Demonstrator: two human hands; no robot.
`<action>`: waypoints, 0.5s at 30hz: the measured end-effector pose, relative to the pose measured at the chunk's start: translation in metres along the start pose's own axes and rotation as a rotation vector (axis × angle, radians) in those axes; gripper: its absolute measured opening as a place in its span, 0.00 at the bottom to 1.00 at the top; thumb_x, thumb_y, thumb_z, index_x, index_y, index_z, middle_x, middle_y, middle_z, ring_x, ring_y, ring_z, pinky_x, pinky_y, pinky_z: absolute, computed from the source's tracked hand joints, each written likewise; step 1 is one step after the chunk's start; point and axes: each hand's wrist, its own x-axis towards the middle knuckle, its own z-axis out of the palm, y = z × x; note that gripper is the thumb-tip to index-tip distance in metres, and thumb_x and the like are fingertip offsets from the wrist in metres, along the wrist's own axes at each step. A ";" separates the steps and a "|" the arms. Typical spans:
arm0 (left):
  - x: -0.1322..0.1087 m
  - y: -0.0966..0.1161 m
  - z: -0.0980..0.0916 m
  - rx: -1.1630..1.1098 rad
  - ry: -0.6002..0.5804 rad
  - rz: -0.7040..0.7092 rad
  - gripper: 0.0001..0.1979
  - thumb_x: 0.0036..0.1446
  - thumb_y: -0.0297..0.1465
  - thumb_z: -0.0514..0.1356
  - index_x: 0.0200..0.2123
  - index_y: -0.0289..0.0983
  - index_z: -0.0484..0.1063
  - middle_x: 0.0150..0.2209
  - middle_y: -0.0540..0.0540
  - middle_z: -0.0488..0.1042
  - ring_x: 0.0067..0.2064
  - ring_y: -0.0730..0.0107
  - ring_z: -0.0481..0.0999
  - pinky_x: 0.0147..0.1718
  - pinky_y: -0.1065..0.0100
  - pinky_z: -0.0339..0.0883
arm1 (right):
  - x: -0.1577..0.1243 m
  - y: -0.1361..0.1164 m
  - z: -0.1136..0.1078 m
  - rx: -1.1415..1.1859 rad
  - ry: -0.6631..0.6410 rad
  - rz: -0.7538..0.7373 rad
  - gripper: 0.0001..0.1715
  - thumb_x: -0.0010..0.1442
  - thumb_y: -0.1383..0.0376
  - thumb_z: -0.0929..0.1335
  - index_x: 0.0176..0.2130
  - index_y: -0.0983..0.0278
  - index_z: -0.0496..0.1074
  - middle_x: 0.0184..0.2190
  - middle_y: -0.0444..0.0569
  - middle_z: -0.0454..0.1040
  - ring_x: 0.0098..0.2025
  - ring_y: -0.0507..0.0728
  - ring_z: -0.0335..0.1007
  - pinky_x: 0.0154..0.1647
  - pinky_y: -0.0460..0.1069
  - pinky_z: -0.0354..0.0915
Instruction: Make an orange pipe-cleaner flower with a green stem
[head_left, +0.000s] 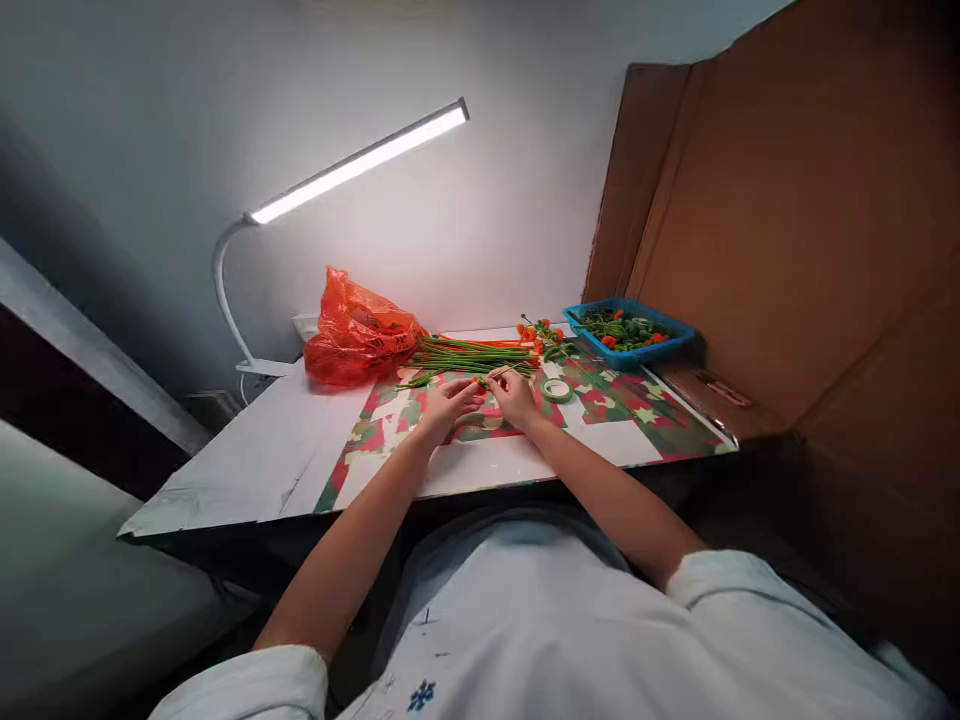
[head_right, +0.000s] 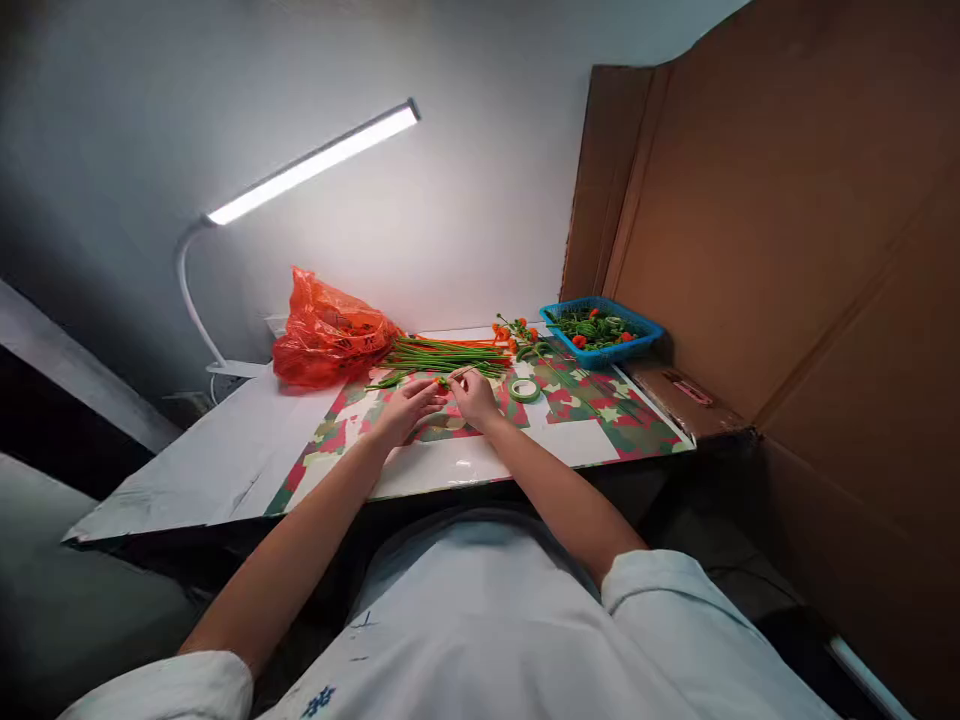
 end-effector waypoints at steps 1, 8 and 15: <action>0.000 0.000 0.000 0.001 0.005 0.013 0.23 0.43 0.46 0.68 0.36 0.33 0.74 0.30 0.43 0.79 0.31 0.67 0.79 0.34 0.63 0.75 | 0.000 0.002 0.000 0.004 0.000 0.005 0.05 0.52 0.66 0.67 0.27 0.63 0.72 0.30 0.47 0.73 0.30 0.53 0.65 0.33 0.49 0.61; 0.000 -0.002 0.001 0.078 0.058 0.161 0.20 0.40 0.38 0.71 0.37 0.36 0.74 0.35 0.46 0.78 0.37 0.66 0.79 0.39 0.62 0.75 | 0.002 0.012 0.004 0.072 -0.027 0.085 0.08 0.53 0.61 0.67 0.31 0.64 0.73 0.31 0.48 0.74 0.32 0.54 0.69 0.34 0.48 0.64; -0.004 0.001 0.002 0.213 0.071 0.319 0.13 0.45 0.34 0.68 0.35 0.37 0.74 0.35 0.47 0.76 0.36 0.68 0.78 0.38 0.63 0.76 | 0.001 0.013 0.005 0.118 -0.026 0.172 0.06 0.53 0.63 0.67 0.30 0.64 0.72 0.29 0.47 0.74 0.32 0.54 0.68 0.36 0.50 0.64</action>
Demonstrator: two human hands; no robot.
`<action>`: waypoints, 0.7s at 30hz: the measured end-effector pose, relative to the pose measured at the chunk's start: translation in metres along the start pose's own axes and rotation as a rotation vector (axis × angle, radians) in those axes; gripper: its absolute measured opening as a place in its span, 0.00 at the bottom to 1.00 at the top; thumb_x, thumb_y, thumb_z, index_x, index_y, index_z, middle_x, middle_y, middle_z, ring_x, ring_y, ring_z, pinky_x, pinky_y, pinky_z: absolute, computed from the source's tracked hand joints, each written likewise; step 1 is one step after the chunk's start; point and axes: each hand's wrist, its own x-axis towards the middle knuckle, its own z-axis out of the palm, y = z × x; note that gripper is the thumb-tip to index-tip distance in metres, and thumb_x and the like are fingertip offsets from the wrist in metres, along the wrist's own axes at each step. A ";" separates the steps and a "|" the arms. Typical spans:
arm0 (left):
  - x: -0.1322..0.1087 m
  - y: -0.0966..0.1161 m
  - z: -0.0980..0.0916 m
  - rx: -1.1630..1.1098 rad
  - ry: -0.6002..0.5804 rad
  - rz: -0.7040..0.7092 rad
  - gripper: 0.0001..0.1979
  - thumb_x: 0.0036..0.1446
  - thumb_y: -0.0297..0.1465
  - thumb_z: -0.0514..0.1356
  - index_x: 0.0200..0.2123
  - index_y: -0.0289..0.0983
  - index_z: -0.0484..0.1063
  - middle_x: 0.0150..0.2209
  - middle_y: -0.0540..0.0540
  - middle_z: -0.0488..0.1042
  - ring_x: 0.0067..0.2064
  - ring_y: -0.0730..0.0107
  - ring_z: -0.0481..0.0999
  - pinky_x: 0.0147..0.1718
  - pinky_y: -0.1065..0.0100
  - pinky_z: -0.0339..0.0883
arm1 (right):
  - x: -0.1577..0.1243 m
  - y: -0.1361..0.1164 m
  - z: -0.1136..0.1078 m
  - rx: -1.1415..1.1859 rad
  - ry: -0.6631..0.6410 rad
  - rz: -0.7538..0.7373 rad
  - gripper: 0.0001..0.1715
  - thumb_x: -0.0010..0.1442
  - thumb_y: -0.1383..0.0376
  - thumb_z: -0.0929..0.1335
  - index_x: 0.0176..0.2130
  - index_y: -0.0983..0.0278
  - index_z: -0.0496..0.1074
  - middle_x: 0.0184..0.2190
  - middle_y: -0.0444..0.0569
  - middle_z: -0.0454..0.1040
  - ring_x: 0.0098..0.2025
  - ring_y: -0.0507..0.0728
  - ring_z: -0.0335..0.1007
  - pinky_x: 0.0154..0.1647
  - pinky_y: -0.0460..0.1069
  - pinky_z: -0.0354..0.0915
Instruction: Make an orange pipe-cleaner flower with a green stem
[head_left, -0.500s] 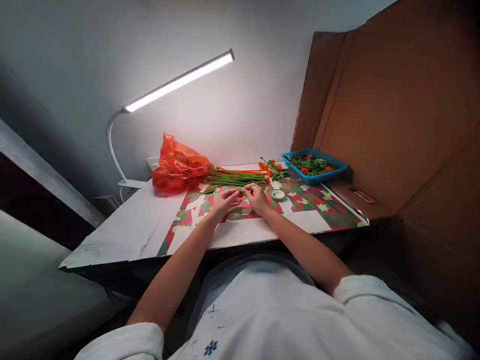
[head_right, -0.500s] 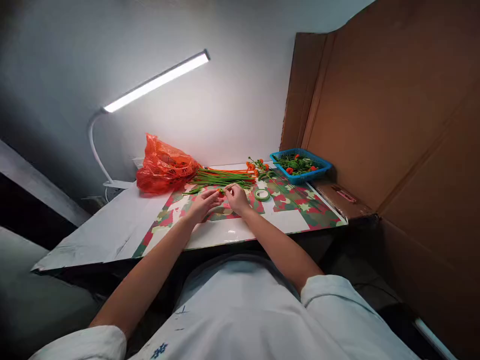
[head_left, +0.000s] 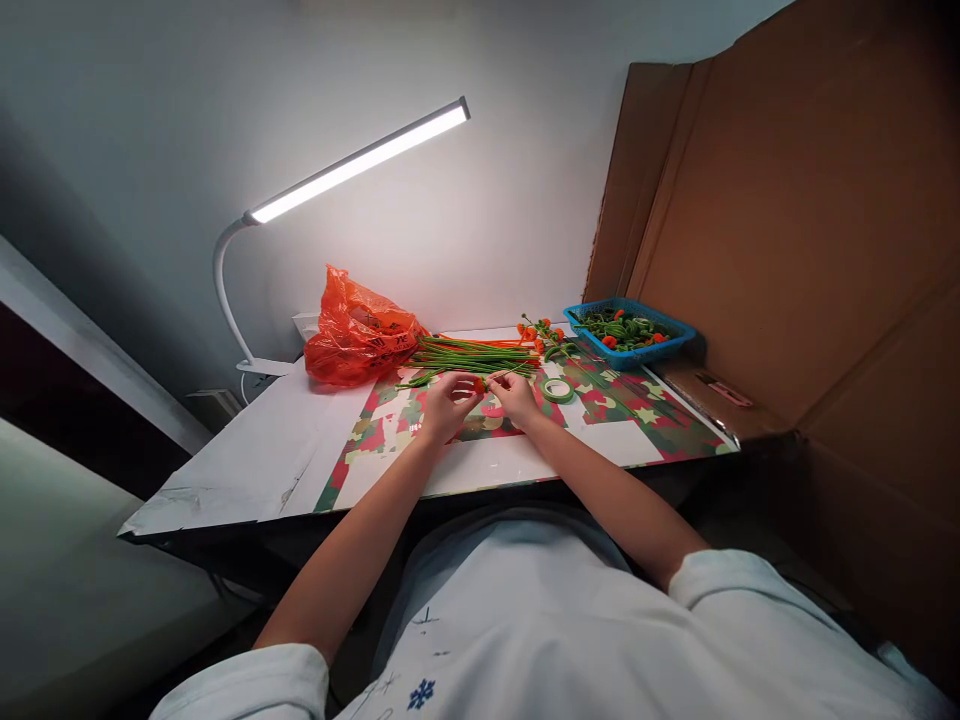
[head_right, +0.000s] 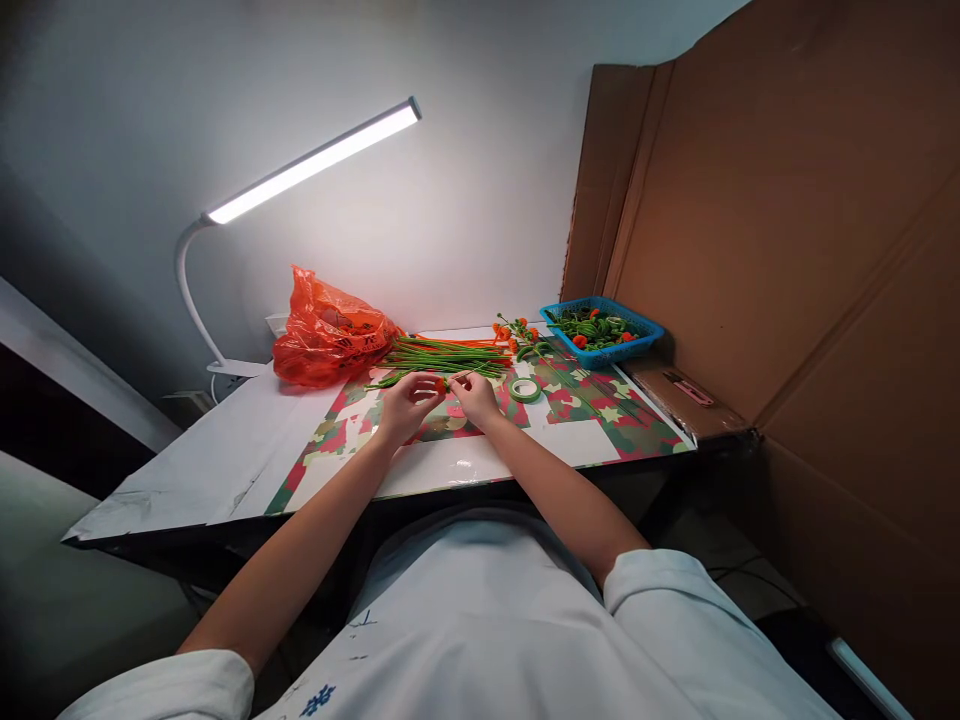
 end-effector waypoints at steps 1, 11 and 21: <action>0.000 0.000 0.000 0.016 0.000 0.019 0.13 0.45 0.33 0.68 0.35 0.37 0.74 0.36 0.47 0.76 0.36 0.69 0.78 0.39 0.63 0.75 | 0.000 -0.001 0.000 0.006 0.000 0.007 0.05 0.53 0.64 0.68 0.29 0.64 0.71 0.28 0.46 0.73 0.31 0.54 0.68 0.36 0.50 0.64; 0.002 -0.006 0.000 0.062 -0.036 -0.008 0.17 0.50 0.39 0.64 0.41 0.36 0.69 0.42 0.42 0.75 0.38 0.65 0.79 0.32 0.66 0.75 | -0.001 -0.007 0.001 0.206 0.005 0.101 0.03 0.53 0.66 0.69 0.28 0.62 0.69 0.29 0.43 0.71 0.34 0.52 0.65 0.39 0.47 0.60; -0.002 0.001 0.002 0.128 -0.031 0.095 0.20 0.49 0.37 0.66 0.45 0.39 0.69 0.43 0.44 0.74 0.38 0.68 0.76 0.30 0.70 0.72 | -0.008 -0.027 -0.011 0.582 -0.355 0.416 0.05 0.58 0.68 0.64 0.32 0.63 0.69 0.25 0.42 0.69 0.28 0.50 0.64 0.36 0.47 0.64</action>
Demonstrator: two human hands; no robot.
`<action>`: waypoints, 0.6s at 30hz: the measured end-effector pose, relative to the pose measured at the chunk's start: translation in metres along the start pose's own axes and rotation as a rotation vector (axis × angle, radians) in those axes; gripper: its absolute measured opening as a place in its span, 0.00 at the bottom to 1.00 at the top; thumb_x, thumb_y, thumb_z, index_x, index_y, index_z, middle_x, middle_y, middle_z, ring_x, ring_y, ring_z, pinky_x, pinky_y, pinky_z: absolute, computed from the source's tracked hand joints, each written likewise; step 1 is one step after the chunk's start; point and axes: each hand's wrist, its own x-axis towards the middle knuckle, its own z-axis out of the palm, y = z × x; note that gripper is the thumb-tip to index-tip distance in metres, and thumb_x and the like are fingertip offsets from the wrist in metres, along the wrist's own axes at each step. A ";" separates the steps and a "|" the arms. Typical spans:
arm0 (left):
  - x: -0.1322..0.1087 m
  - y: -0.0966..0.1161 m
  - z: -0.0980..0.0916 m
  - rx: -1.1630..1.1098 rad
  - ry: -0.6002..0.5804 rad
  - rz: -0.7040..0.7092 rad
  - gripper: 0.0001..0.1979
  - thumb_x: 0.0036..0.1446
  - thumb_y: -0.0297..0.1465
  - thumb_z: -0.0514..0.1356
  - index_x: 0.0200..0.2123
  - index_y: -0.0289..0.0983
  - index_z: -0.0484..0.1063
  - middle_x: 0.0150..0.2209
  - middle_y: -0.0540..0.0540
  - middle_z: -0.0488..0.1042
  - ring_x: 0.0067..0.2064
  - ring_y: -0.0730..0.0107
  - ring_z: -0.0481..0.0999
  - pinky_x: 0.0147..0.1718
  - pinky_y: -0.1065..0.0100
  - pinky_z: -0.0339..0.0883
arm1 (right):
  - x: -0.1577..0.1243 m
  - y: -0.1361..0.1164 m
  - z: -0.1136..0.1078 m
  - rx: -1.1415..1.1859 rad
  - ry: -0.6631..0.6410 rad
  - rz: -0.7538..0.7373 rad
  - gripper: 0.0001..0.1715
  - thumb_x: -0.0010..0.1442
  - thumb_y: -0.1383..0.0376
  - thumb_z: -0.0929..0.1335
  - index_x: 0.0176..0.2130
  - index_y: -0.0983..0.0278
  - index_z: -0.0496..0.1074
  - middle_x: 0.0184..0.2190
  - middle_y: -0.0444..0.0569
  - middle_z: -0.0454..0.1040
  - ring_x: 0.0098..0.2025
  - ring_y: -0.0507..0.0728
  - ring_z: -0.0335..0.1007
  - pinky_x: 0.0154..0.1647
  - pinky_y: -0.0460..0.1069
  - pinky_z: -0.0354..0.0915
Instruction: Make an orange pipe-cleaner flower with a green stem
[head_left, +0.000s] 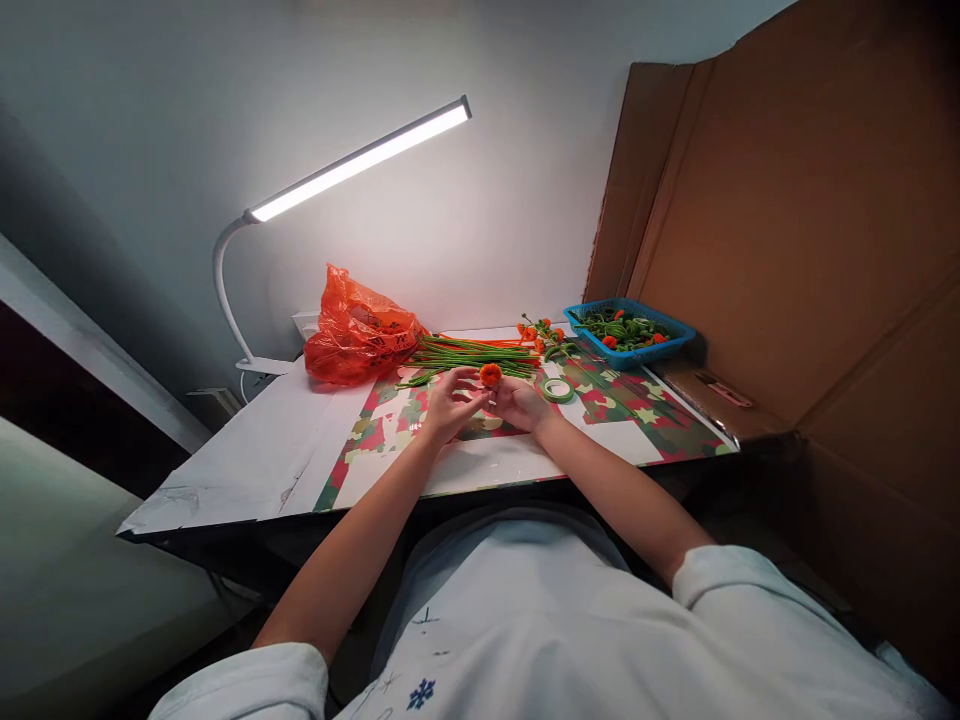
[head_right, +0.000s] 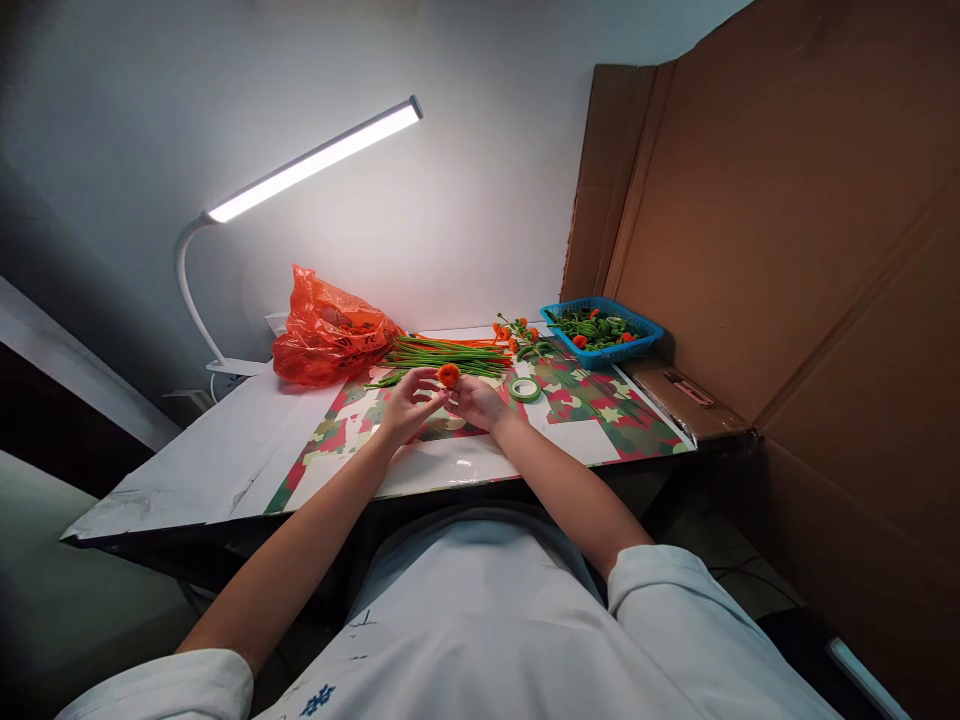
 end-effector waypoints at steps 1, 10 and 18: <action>0.000 0.001 0.000 0.016 0.015 0.026 0.21 0.48 0.35 0.67 0.45 0.40 0.69 0.44 0.45 0.74 0.38 0.69 0.75 0.31 0.70 0.72 | -0.001 -0.001 0.002 0.021 -0.032 0.026 0.06 0.59 0.69 0.63 0.32 0.63 0.69 0.25 0.42 0.70 0.28 0.50 0.64 0.36 0.47 0.64; 0.000 0.009 -0.006 0.138 0.071 0.227 0.17 0.49 0.37 0.68 0.43 0.43 0.76 0.46 0.45 0.71 0.45 0.64 0.72 0.37 0.66 0.68 | 0.000 0.006 0.002 0.077 -0.136 0.139 0.08 0.57 0.72 0.62 0.34 0.62 0.68 0.25 0.40 0.66 0.25 0.49 0.58 0.31 0.46 0.60; 0.000 0.011 -0.006 0.178 0.015 0.256 0.15 0.50 0.40 0.67 0.42 0.43 0.77 0.46 0.43 0.72 0.47 0.61 0.73 0.41 0.61 0.71 | -0.002 0.007 0.005 -0.004 -0.135 0.143 0.04 0.56 0.71 0.63 0.32 0.62 0.67 0.23 0.39 0.63 0.24 0.50 0.56 0.31 0.48 0.58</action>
